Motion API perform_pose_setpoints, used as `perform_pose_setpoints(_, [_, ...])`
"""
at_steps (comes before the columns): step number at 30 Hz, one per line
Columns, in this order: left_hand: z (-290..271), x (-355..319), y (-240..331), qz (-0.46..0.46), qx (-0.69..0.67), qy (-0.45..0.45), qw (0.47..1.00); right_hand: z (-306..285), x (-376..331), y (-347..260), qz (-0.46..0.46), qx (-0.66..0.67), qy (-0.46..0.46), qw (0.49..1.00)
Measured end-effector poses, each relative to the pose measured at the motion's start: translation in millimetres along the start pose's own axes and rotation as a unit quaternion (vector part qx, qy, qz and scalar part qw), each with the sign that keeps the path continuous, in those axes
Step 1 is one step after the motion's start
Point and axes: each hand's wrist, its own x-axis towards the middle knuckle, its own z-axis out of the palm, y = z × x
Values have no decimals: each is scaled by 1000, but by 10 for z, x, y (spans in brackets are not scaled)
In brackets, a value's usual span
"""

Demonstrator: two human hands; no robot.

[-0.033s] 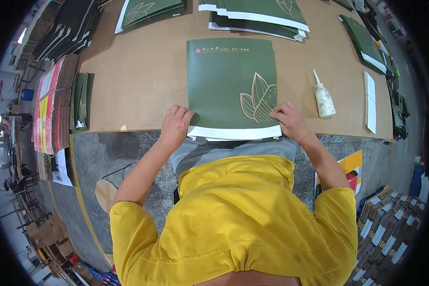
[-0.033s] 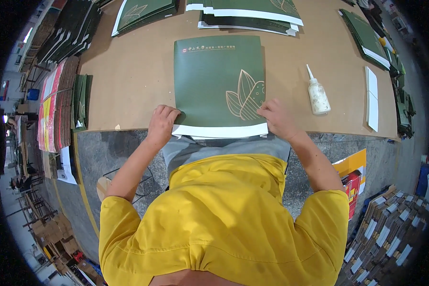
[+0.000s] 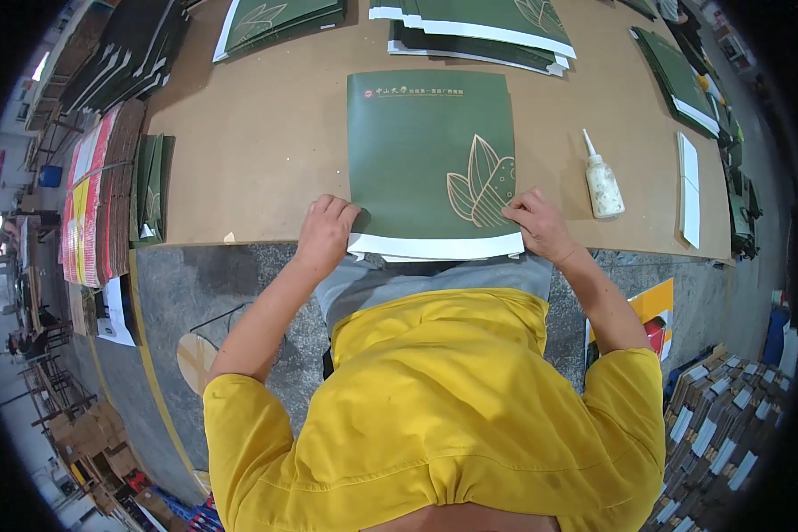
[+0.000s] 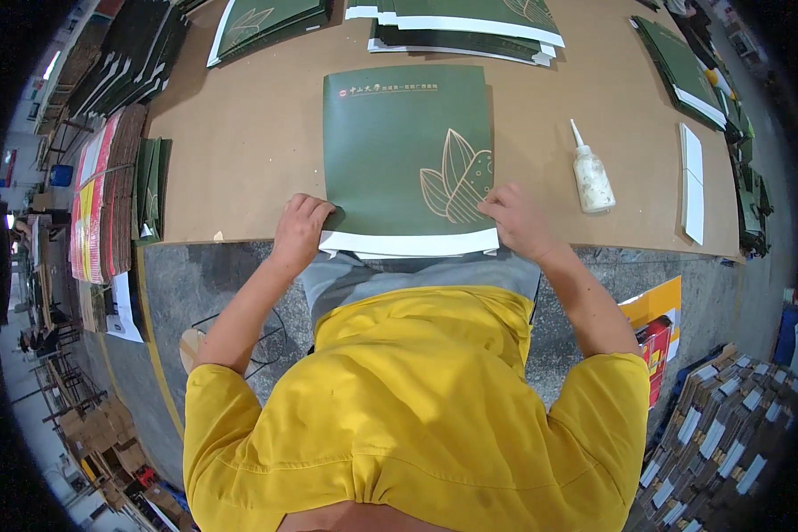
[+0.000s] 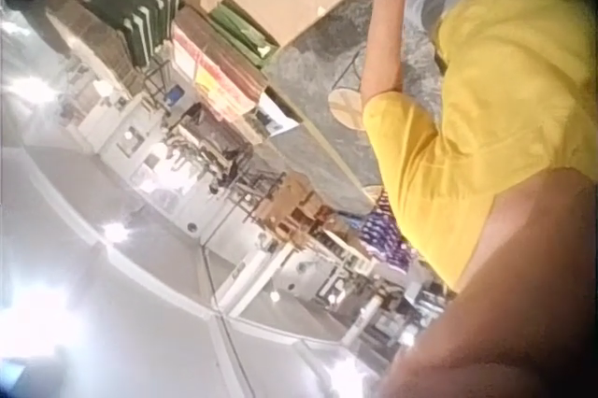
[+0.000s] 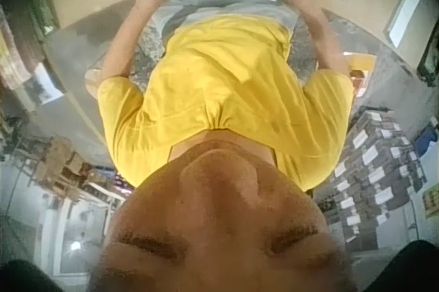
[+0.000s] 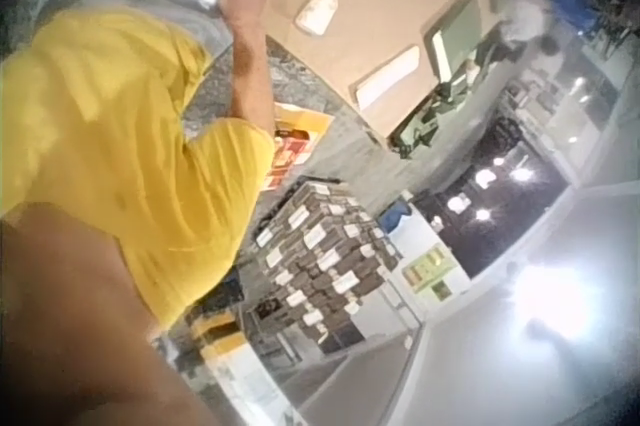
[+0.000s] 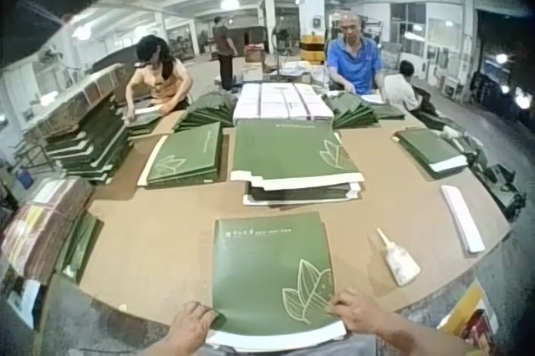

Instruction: Applying glue to paper packaging components and folding them at a workstation.

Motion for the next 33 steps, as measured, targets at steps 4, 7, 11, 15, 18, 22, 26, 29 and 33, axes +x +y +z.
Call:
perform_pose_setpoints(4, [-21, 38, -80, -1, -27, -33, 999, -59, 14, 26, 1, 16, -17, 1000])
perform_pose_setpoints(7, [-34, 91, -157, -21, -77, -59, 995, -144, 45, 67, 18, 25, -59, 998])
perform_pose_setpoints(11, [-90, 210, -207, -88, -172, -92, 977, -171, 160, 153, 73, 118, -69, 988])
perform_pose_setpoints(15, [101, 262, -397, -198, -265, -131, 935, -250, 448, 148, 423, 321, -135, 837])
perform_pose_setpoints(18, [85, 247, -357, -196, -186, -134, 953, -299, 514, 187, 434, 340, -164, 818])
perform_pose_setpoints(22, [105, 215, -268, -202, -182, -66, 960, -361, 580, 99, 455, 315, -177, 814])
perform_pose_setpoints(26, [44, 263, -209, -205, -90, -126, 966, -457, 596, 107, 459, 280, -165, 827])
perform_pose_setpoints(29, [15, 279, -176, -192, -68, -138, 969, -556, 743, -59, 332, 150, -5, 931])
perform_pose_setpoints(33, [45, 234, -173, -168, -55, -109, 978, -409, 1383, -931, 112, 224, 39, 967])
